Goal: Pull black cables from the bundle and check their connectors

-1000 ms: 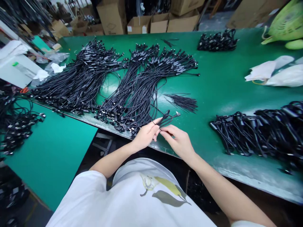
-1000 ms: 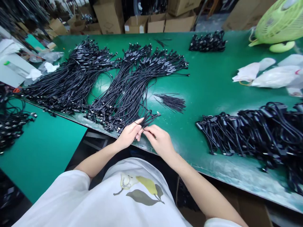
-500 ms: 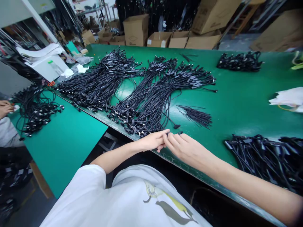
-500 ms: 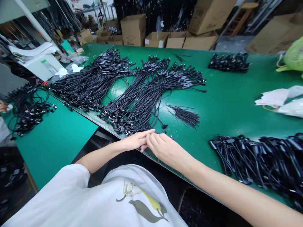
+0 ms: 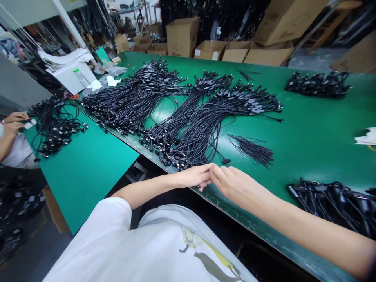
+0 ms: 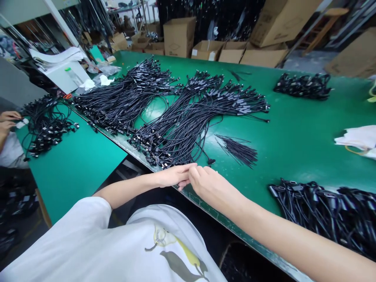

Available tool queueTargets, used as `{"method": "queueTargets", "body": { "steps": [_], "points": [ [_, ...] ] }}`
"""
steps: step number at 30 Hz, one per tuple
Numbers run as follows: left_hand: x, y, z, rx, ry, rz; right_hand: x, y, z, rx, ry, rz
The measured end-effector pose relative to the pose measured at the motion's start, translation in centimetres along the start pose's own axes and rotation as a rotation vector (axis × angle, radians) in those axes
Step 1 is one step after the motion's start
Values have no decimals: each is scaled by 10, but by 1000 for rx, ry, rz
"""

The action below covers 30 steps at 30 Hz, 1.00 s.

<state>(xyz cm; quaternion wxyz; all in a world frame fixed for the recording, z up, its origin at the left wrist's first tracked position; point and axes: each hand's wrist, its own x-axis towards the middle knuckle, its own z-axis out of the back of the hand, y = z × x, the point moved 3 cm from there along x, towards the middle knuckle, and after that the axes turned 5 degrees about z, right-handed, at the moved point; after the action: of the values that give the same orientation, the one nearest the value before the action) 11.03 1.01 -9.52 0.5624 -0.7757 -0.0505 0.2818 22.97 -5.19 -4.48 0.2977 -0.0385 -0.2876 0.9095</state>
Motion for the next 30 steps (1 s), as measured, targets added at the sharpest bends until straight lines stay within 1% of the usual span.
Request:
{"method": "queueTargets", "body": {
  "steps": [3, 5, 9, 12, 14, 17, 19, 22, 25, 28, 30],
  "points": [
    [-1, -2, 1, 25, -20, 19, 0, -1, 0, 39, -33, -71],
    [-1, -5, 2, 22, -54, 40, 0, -1, -1, 8, -41, -96],
    [-1, -10, -1, 13, -82, 79, 2, 2, 1, -21, -72, -47],
    [-1, -14, -3, -1, -80, 108, 3, 2, 4, 0, -82, -62],
    [-2, -17, -5, -46, -70, 135, 3, 3, 6, 7, -87, -41],
    [-3, -19, -7, -131, -70, 171, 4, 2, 6, 14, -60, 23],
    [-3, -22, -7, -151, -92, 152, 5, -5, 1, 23, -42, 11],
    [-2, -28, -4, -137, -145, 21, 6, -20, -6, 103, -65, -86],
    [3, -31, 2, -155, -229, -116, 9, -32, -9, 200, -144, -241],
    [12, -29, 7, -205, -267, -165, 14, -32, -7, 247, -245, -485],
    [16, -30, 10, -206, -292, -193, 16, -29, -9, 412, -328, -680]
  ]
}}
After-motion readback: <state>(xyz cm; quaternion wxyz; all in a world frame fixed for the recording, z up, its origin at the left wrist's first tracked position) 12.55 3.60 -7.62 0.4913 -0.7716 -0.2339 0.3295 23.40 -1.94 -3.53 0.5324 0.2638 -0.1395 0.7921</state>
